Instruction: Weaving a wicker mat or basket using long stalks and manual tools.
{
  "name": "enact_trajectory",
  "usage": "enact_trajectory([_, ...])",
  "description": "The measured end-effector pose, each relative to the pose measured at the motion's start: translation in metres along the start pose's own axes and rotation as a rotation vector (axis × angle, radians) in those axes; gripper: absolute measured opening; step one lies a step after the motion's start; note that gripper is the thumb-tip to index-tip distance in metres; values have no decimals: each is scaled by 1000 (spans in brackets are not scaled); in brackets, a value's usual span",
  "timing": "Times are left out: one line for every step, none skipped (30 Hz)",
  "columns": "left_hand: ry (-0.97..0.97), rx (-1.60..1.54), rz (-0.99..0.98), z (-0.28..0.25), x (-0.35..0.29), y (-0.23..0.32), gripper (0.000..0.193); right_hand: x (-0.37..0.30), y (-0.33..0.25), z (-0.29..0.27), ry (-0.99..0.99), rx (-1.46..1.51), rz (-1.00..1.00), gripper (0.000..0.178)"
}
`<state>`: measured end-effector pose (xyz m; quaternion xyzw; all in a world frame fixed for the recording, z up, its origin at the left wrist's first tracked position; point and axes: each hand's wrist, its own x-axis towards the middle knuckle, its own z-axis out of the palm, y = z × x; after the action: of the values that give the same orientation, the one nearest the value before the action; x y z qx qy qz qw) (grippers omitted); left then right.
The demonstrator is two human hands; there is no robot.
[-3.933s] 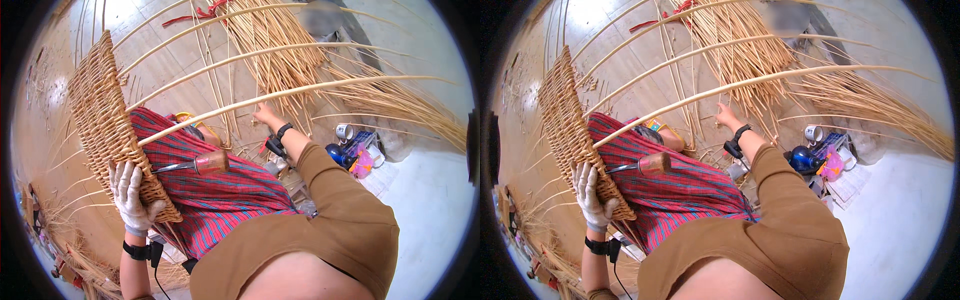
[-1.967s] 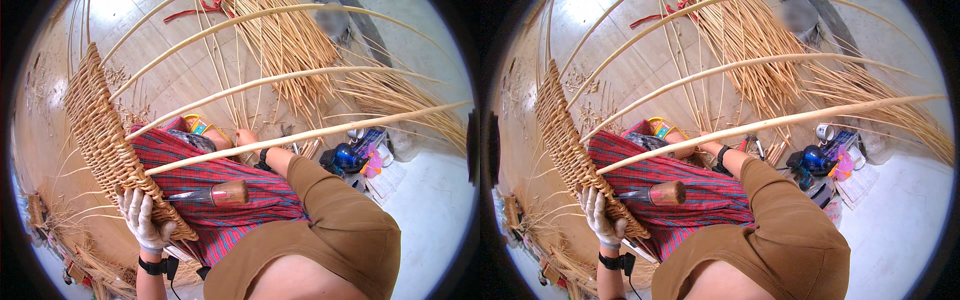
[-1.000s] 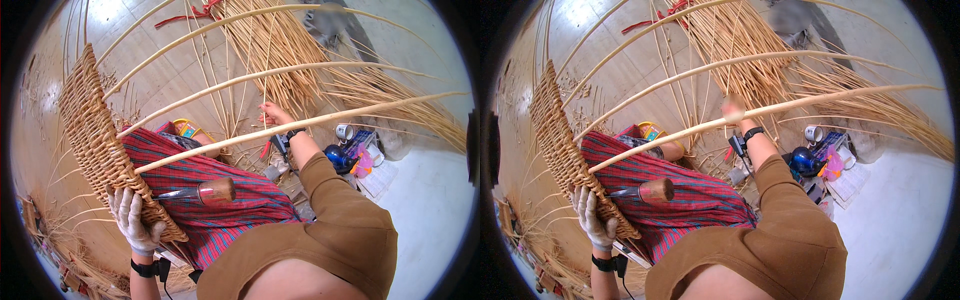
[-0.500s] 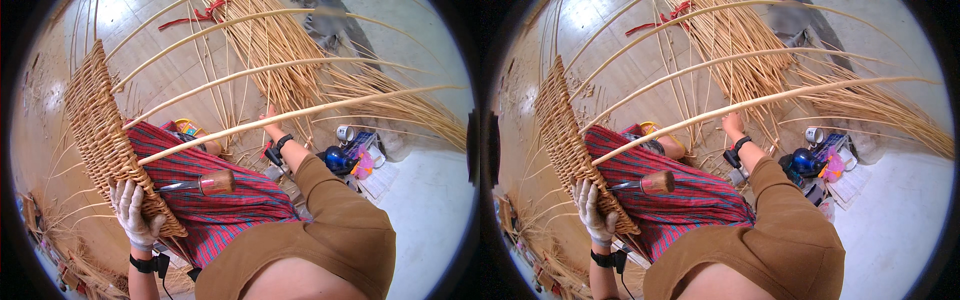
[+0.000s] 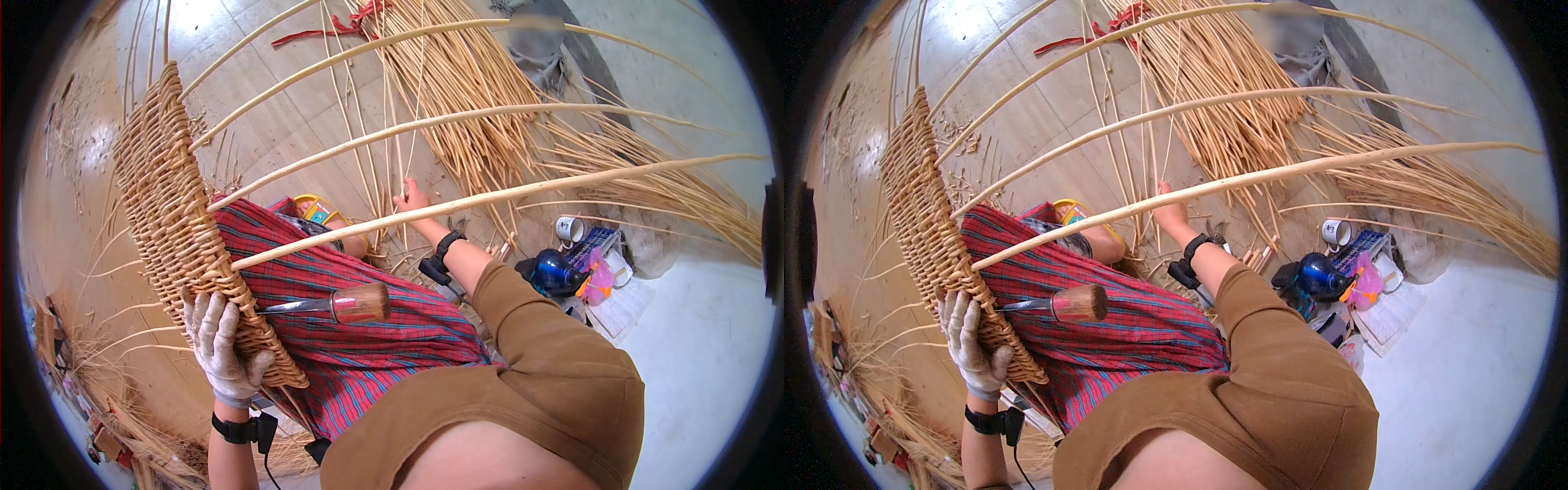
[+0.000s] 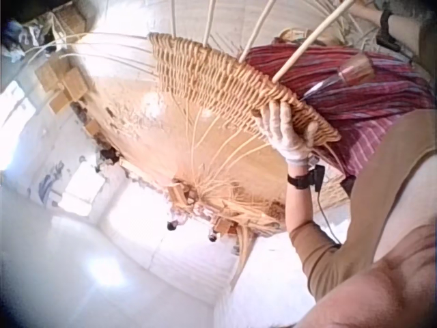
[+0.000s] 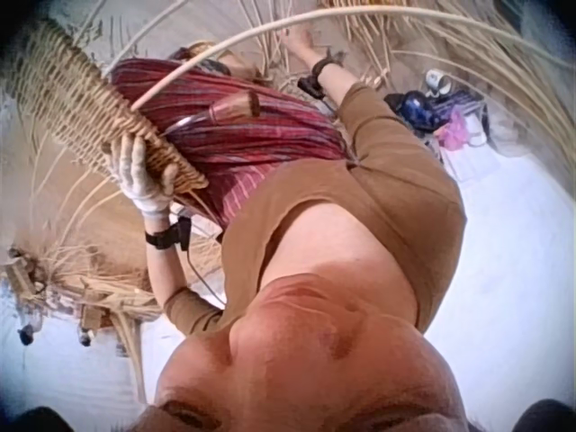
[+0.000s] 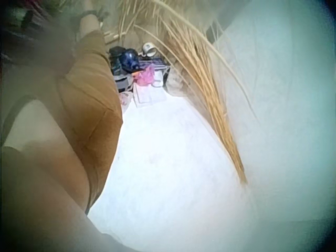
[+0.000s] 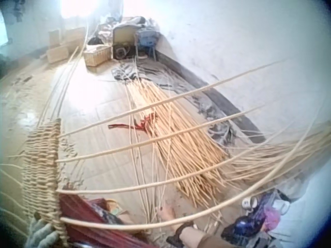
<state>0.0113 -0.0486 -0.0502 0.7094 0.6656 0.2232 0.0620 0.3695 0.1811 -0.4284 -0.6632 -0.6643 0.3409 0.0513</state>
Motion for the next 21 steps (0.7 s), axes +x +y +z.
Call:
enact_trajectory([-3,0,4,0,0,0,77,-2,-3,1,-209,120,85,65])
enact_trajectory([-6,2,8,0,0,0,77,-4,-6,1,-208,51,26,65])
enact_trajectory([-2,6,5,0,0,-1,77,-6,-8,1,-205,50,14,65])
enact_trajectory([-3,1,13,0,0,-1,77,-8,-10,1,-209,-11,20,64])
enact_trajectory([-8,-2,21,0,1,-1,77,-8,-11,1,-218,-104,57,63])
enact_trajectory([-7,-4,24,0,1,-1,77,-8,-10,2,-232,-143,48,56])
enact_trajectory([-6,-6,28,0,2,-1,77,-6,-8,2,-214,-95,-14,56])
enact_trajectory([-7,-10,32,0,2,-1,78,-4,-5,1,-223,-57,61,53])
enact_trajectory([-5,-7,34,-1,2,-1,78,-2,-1,-1,-232,-30,140,51])
enact_trajectory([-9,3,24,-1,2,0,77,2,3,-5,-195,-43,215,66])
enact_trajectory([-11,17,16,-1,2,1,77,2,8,-10,-192,-44,212,66])
enact_trajectory([0,11,15,-2,3,1,77,3,13,-21,13,-79,15,59])
enact_trajectory([-13,18,6,-2,3,2,77,2,16,-34,177,-125,-109,53])
enact_trajectory([-27,24,-5,-2,3,3,77,0,17,-53,269,-33,-202,51])
enact_trajectory([-18,23,-7,-3,4,3,77,-1,14,-75,292,52,-134,49])
enact_trajectory([-3,24,5,-2,5,4,76,-11,9,-99,379,215,-191,40])
enact_trajectory([7,35,19,-2,6,4,76,-23,0,-127,462,395,-246,32])
enact_trajectory([13,25,29,-2,8,4,75,-32,-14,-155,416,519,-157,36])
enact_trajectory([32,6,32,-2,9,4,75,-43,-30,-187,375,658,-124,41])
enact_trajectory([30,10,39,-2,10,5,76,-57,-47,-219,134,1049,60,33])
enact_trajectory([41,18,56,-3,10,6,76,-74,-66,-248,-71,1178,39,30])
